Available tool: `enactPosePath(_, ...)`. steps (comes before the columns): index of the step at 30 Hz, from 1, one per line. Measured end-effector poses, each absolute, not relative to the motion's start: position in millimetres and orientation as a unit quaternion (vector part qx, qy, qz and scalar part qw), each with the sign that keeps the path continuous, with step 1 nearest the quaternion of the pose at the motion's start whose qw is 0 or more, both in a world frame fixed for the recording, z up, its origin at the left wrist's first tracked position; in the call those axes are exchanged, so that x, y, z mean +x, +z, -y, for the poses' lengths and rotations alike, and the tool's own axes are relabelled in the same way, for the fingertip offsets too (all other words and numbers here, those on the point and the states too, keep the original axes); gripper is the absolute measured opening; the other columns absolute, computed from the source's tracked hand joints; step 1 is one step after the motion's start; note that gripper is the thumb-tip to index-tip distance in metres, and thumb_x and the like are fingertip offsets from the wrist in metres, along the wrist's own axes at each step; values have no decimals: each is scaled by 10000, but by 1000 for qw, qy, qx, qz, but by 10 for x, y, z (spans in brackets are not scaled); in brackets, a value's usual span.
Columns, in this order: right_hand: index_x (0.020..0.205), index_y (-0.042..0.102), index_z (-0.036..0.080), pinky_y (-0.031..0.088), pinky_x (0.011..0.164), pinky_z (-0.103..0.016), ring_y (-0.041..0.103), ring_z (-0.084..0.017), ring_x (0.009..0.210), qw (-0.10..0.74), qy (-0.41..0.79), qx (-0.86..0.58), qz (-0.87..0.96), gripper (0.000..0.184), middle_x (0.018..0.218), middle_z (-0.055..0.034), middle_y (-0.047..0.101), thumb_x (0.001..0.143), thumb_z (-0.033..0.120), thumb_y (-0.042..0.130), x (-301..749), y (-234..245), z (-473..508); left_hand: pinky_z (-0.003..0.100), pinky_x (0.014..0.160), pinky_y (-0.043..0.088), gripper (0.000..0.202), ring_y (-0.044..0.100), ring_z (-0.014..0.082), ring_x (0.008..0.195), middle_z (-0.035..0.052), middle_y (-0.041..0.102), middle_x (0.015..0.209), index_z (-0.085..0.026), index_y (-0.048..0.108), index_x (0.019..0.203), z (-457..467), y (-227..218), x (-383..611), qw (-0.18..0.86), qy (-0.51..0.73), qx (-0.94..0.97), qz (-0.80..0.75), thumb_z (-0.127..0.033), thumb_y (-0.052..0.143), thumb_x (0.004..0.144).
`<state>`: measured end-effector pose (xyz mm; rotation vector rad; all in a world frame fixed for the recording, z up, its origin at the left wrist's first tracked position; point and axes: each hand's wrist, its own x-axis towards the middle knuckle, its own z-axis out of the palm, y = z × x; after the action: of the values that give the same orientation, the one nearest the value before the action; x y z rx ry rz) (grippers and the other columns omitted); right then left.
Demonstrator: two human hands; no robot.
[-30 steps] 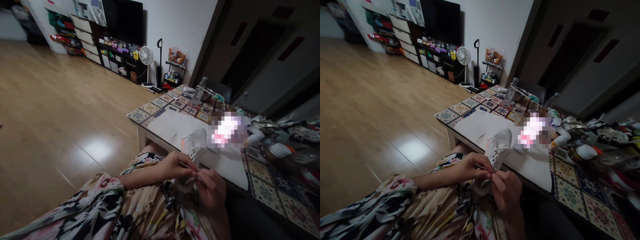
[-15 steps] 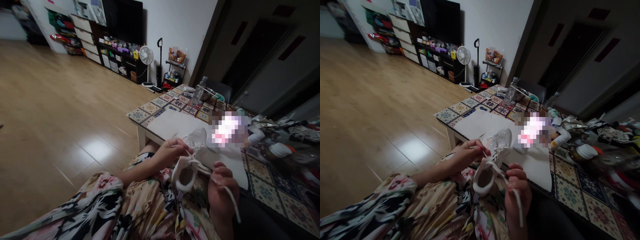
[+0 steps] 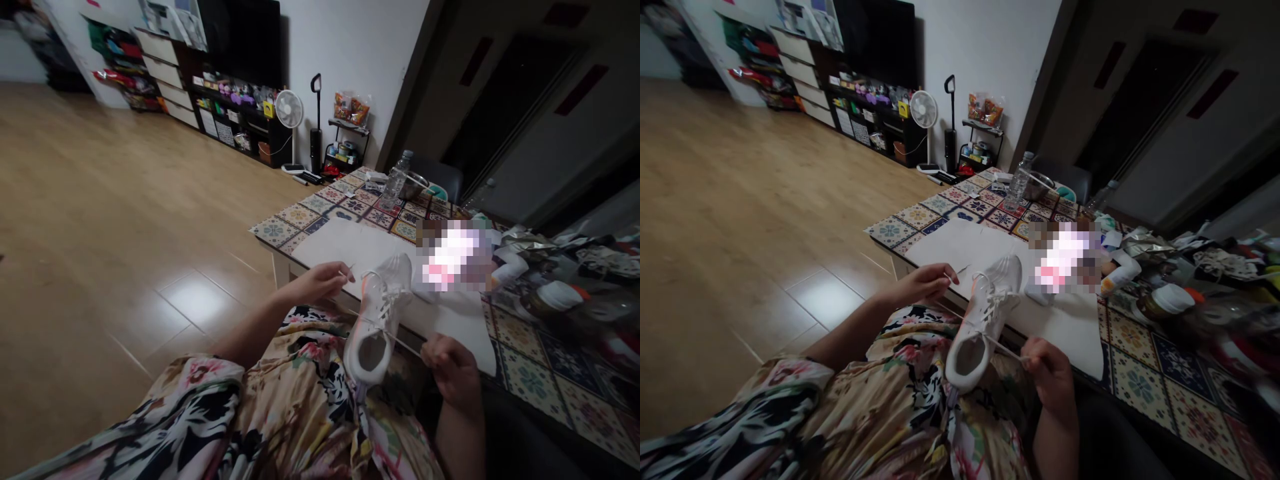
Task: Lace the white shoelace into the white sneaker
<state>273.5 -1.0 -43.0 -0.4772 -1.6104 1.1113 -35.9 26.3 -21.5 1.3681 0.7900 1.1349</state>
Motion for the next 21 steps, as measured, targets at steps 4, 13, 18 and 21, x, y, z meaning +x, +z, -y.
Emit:
enactPosePath(4, 662, 544, 204, 412, 629, -274, 528, -156, 675, 439, 309, -313, 784, 352, 690, -16, 555, 976, 360, 531, 2590, -382, 19, 168, 511, 351, 306, 507, 85, 540, 5, 628, 644, -123, 708, 857, -220, -240, -293, 457, 318, 731, -394, -415, 621, 892)
enactPosePath(13, 906, 624, 222, 459, 664, -249, 628, -172, 750, 331, 281, -404, 805, 152, 820, -18, 673, 953, 343, 545, 2565, -369, 83, 169, 542, 409, 155, 583, 111, 571, 2, 663, 646, -142, 712, 862, -221, -239, -350, 456, 242, 769, -377, -272, 629, 881)
enactPosePath(18, 748, 632, 227, 451, 656, -258, 588, -169, 705, 352, 332, -353, 801, 239, 735, -9, 619, 925, 387, 614, 2707, -296, 58, 209, 652, 467, 292, 596, 141, 701, 74, 665, 801, -122, 702, 798, -224, -129, -452, 439, 310, 787, -303, -408, 704, 857)
enactPosePath(21, 722, 646, 233, 489, 779, -295, 617, -200, 849, 412, 406, -263, 772, 285, 824, -35, 651, 896, 459, 653, 2728, -303, 53, 299, 851, 502, 380, 638, 207, 922, 160, 682, 996, -123, 697, 741, -185, -60, -387, 467, 375, 770, -219, -492, 731, 825)
